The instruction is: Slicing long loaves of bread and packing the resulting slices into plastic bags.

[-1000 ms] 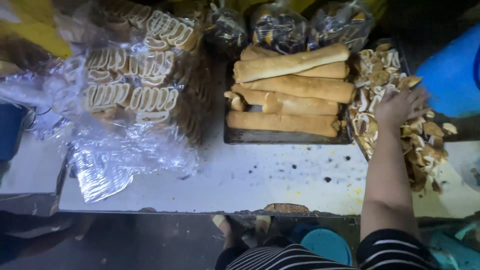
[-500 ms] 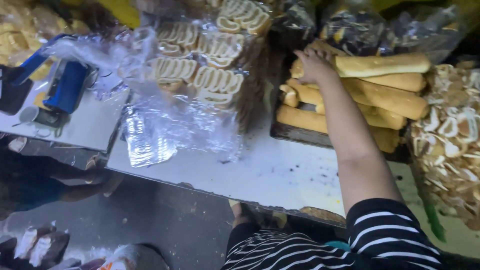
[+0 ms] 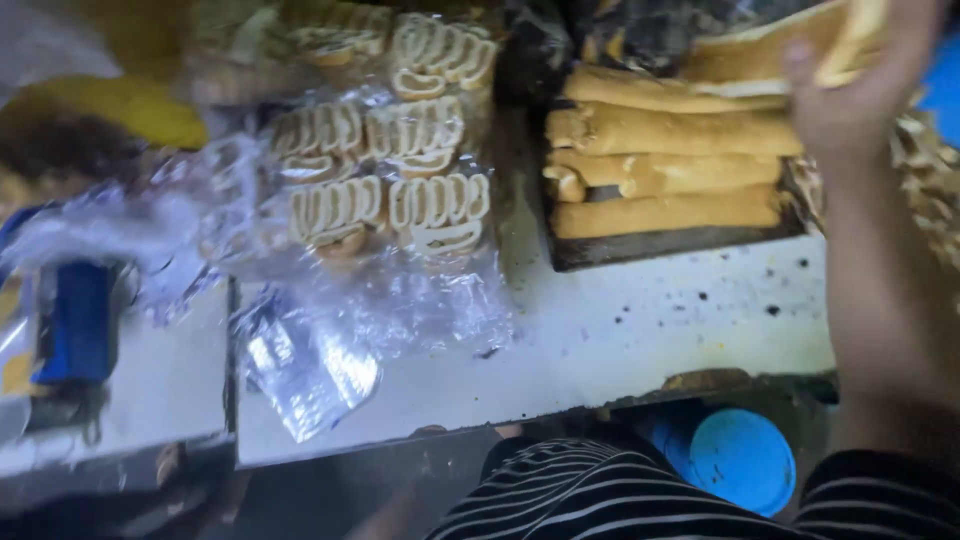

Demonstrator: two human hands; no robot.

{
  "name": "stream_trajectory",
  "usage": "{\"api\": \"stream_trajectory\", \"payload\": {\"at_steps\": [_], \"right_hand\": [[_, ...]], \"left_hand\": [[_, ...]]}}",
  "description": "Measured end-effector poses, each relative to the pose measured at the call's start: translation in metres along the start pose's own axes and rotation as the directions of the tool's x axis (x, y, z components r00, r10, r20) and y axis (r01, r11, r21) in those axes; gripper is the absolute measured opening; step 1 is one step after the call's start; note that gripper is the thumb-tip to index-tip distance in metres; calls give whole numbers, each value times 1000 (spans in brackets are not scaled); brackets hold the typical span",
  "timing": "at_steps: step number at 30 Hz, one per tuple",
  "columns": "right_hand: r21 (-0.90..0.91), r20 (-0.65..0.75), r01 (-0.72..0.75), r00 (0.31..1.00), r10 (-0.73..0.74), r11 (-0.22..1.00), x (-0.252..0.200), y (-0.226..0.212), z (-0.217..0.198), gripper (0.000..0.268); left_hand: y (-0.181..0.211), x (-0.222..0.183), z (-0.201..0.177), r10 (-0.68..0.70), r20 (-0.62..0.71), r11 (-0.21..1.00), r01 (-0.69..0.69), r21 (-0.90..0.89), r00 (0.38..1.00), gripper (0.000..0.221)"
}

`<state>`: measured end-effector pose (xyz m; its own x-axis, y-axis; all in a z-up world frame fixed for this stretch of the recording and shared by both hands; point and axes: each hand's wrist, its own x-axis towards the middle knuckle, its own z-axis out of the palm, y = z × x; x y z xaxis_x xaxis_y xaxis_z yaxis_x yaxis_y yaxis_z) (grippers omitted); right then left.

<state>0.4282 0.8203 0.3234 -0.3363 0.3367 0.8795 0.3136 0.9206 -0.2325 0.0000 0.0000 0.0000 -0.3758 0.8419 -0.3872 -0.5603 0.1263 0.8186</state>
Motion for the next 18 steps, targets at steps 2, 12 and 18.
{"api": "stream_trajectory", "payload": {"at_steps": [2, 12, 18], "right_hand": [[238, -196, -195, 950, 244, 951, -9, -12, -38, 53], [-290, 71, -490, 845, 529, 822, -86, -248, -114, 37], [-729, -28, -579, 559, 829, 366, -451, 11, -93, 43]], "left_hand": [[57, 126, 120, -48, 86, 999, 49, -8, 995, 94], [76, 241, 423, 493, 787, 89, -921, 379, 371, 46], [1, 259, 415, 369, 407, -65, -413, 908, 836, 46]]}}
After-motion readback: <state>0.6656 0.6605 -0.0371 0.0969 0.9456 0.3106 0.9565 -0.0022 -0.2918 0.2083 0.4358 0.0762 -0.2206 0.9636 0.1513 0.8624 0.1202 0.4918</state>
